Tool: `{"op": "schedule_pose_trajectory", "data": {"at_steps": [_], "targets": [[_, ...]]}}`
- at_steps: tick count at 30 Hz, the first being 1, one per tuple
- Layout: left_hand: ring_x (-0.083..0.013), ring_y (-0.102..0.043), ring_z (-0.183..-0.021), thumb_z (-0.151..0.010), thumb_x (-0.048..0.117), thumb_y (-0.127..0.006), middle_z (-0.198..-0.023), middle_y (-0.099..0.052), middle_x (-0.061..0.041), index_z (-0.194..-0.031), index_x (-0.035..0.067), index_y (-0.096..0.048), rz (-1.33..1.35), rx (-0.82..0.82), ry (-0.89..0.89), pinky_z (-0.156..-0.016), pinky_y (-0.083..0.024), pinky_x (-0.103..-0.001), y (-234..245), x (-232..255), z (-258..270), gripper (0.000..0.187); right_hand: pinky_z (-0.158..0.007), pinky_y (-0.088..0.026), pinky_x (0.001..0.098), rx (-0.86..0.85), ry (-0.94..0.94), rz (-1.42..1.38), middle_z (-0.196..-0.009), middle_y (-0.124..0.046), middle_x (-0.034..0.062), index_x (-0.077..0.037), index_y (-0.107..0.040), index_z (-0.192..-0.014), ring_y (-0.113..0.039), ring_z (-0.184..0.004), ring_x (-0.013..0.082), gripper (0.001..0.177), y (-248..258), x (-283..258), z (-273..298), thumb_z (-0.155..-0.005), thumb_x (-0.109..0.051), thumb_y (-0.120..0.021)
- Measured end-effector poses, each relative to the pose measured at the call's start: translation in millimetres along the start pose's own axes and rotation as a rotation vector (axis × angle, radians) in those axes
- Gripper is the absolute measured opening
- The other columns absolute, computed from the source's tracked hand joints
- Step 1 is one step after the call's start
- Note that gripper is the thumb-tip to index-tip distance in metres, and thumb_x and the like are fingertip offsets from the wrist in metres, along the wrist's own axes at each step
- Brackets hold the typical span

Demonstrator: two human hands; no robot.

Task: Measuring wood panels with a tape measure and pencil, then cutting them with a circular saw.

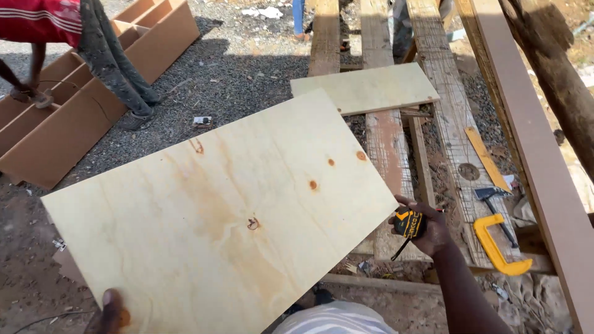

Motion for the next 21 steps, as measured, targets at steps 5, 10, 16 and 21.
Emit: {"op": "schedule_pose_trajectory", "data": {"at_steps": [5,10,16,21], "targets": [[-0.0410,-0.076,-0.112,-0.120,0.087,-0.051,-0.109,-0.085,-0.022,-0.109,0.001,-0.088,-0.111,0.028,0.103,-0.100,-0.048,-0.052,-119.3,168.8,61.0,0.095,-0.060,-0.061,0.0580,0.430,-0.074,0.005,-0.099,-0.078,0.0121,-0.017,-0.080,-0.136,-0.077,-0.077,0.0414,0.044,100.0,21.8,87.4,-0.095,-0.030,-0.078],[-0.0391,-0.070,-0.096,-0.105,0.094,-0.044,-0.094,-0.080,-0.017,-0.086,0.007,-0.078,-0.189,-0.155,0.004,-0.086,-0.040,-0.049,-247.4,179.8,10.9,0.096,-0.065,-0.062,0.0597,0.637,-0.007,0.058,-0.103,-0.074,0.0148,-0.009,-0.077,-0.127,-0.075,-0.088,0.0397,0.032,128.8,53.2,163.8,-0.100,-0.028,-0.078],[-0.0323,-0.059,-0.073,-0.094,0.094,-0.055,-0.075,-0.068,-0.015,-0.075,0.004,-0.073,-0.107,-0.394,-0.137,-0.078,-0.037,-0.051,-400.7,197.2,-63.0,0.094,-0.073,-0.066,0.0639,1.028,-0.073,0.168,-0.110,-0.076,0.0268,-0.005,-0.075,-0.125,-0.076,-0.093,0.0478,0.034,148.2,60.4,182.0,-0.102,-0.029,-0.083],[-0.0595,-0.072,-0.138,-0.101,0.095,-0.070,-0.121,-0.086,-0.038,-0.122,-0.012,-0.087,-0.074,-0.568,-0.144,-0.130,-0.047,-0.065,-495.3,214.5,-108.3,0.111,-0.076,-0.073,0.0662,1.141,0.078,0.145,-0.106,-0.072,0.0258,0.003,-0.069,-0.133,-0.079,-0.090,0.0474,0.061,166.4,42.0,144.0,-0.092,-0.028,-0.102]]}}
Point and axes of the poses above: each hand's wrist, its own z-axis away from the middle knuckle, its own y-axis out of the back of the hand, x = y × z, the point moved 6 cm from there along -z, towards the middle knuckle
